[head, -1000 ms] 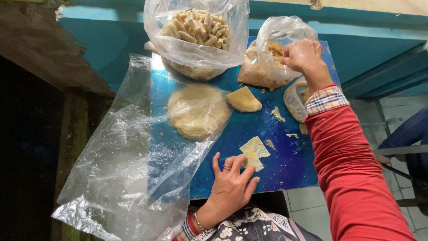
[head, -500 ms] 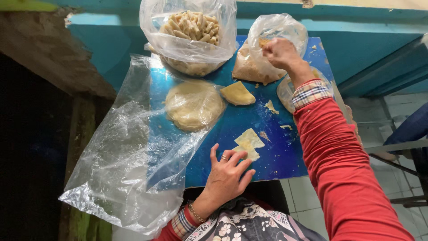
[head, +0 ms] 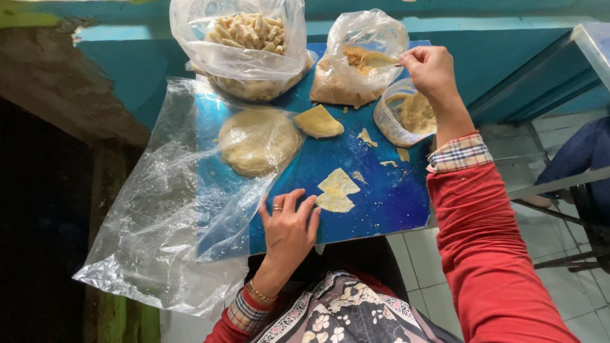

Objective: The person folds small triangular dough pieces with filling by hand on a blue table, pressing the edges closed, and places the folded pastries into a plastic bag with other finished pieces. They repeat the folding cycle continuously, occasionally reaching into the bag of dough pieces.

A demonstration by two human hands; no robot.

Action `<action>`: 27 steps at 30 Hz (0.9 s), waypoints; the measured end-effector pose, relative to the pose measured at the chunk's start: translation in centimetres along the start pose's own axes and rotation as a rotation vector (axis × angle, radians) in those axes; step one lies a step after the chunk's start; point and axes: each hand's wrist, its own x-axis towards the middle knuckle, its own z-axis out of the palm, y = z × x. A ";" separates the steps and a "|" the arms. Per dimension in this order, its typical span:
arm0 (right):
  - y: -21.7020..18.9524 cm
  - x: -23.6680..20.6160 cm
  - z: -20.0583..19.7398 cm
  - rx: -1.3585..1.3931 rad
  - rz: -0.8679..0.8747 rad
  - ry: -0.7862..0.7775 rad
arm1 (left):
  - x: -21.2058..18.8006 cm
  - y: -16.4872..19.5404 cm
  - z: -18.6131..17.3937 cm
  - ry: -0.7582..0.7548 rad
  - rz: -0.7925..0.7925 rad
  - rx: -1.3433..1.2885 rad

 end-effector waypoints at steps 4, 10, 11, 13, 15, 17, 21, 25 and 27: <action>-1.8 1.4 3.3 -0.356 -0.096 0.027 | 0.2 0.2 0.0 -0.032 0.032 -0.002; -4.0 3.9 9.3 -0.452 -0.077 -0.289 | 0.1 0.2 -0.2 -0.026 0.011 -0.071; -3.8 4.1 9.1 -0.414 -0.019 -0.297 | 0.0 0.2 -0.3 -0.025 0.004 -0.093; -2.5 4.4 7.9 -0.345 0.103 -0.311 | -0.2 0.1 -0.5 -0.017 0.010 -0.119; -1.7 4.3 5.9 -0.319 0.134 -0.177 | -0.1 0.1 -0.5 -0.014 0.020 -0.138; -1.3 3.1 3.2 -0.261 0.073 -0.093 | 0.0 0.1 -0.4 -0.024 0.027 -0.146; -2.6 -0.8 -1.1 -0.044 0.061 -0.055 | 0.3 0.2 -0.4 -0.017 0.031 -0.190; -4.9 -7.6 -2.9 0.187 0.085 -0.130 | 1.1 -0.1 -0.4 0.012 0.036 -0.244; -5.9 -12.1 -2.5 0.240 -0.054 -0.190 | 1.5 -0.2 -0.4 0.020 0.046 -0.246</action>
